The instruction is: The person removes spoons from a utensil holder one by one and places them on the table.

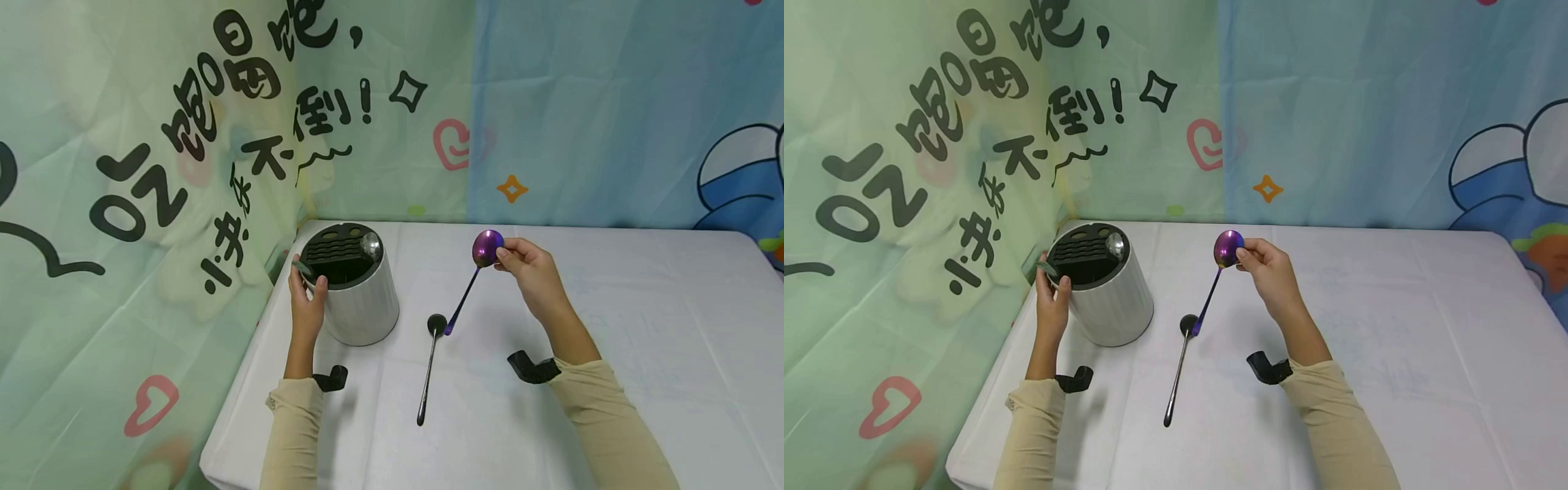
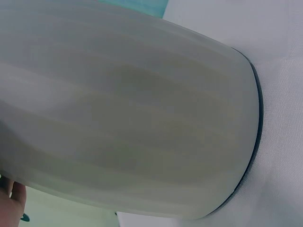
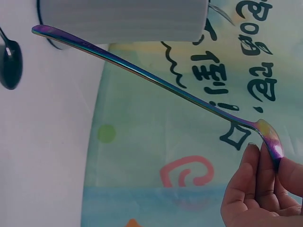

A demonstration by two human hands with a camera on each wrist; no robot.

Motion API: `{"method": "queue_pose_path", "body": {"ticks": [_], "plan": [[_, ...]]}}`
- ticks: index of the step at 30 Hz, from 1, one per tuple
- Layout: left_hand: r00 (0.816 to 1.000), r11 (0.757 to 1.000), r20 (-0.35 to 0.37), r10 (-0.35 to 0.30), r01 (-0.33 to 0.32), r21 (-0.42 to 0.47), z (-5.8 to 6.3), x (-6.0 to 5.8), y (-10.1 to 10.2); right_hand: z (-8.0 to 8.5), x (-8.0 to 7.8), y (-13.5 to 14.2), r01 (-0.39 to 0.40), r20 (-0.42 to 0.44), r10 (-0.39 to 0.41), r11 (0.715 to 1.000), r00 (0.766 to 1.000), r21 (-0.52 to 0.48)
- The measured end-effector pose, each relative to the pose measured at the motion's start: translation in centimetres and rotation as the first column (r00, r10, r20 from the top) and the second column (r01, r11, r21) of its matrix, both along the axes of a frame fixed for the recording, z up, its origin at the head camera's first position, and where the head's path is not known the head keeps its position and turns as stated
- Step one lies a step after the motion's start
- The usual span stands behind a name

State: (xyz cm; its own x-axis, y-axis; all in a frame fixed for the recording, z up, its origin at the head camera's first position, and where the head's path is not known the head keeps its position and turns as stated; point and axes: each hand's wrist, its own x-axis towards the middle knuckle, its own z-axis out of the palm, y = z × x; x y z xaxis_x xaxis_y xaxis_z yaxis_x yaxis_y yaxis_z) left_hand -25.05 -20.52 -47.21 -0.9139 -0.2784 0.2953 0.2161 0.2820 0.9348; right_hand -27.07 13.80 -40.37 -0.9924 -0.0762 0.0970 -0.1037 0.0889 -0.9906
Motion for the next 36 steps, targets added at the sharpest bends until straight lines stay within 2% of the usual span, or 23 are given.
{"method": "queue_pose_path", "body": {"ticks": [2, 11, 19, 24, 30, 36], "plan": [[1.000, 1.000, 0.001, -0.004, 0.004, 0.002, 0.0, 0.0, 0.0, -0.5, 0.1, 0.1, 0.010, 0.015, -0.011, 0.999, 1.000, 0.053], [1.000, 1.000, 0.014, 0.001, -0.001, -0.006, 0.1, -0.1, 0.0, -2.7, 0.8, 0.4, 0.021, 0.108, -0.038, 0.988, 0.993, 0.154], [1.000, 1.000, -0.002, 0.002, -0.002, -0.006, 0.0, -0.1, 0.0, -4.1, 1.4, 0.7, 0.010, 0.200, -0.054, 0.976, 0.978, 0.218], [1.000, 1.000, 0.011, -0.005, 0.005, -0.005, 0.0, -0.1, -0.1, -4.9, 1.6, 0.8, 0.001, 0.231, -0.051, 0.977, 0.972, 0.214], [1.000, 1.000, 0.018, -0.009, 0.009, 0.005, -0.1, -0.1, -0.3, -5.9, 1.6, 0.9, -0.020, 0.250, -0.015, 0.990, 0.968, 0.137], [1.000, 1.000, 0.011, -0.005, 0.005, 0.003, 0.0, 0.0, -0.1, -7.4, 1.3, 0.7, -0.049, 0.314, 0.017, 0.995, 0.949, 0.092]]}}
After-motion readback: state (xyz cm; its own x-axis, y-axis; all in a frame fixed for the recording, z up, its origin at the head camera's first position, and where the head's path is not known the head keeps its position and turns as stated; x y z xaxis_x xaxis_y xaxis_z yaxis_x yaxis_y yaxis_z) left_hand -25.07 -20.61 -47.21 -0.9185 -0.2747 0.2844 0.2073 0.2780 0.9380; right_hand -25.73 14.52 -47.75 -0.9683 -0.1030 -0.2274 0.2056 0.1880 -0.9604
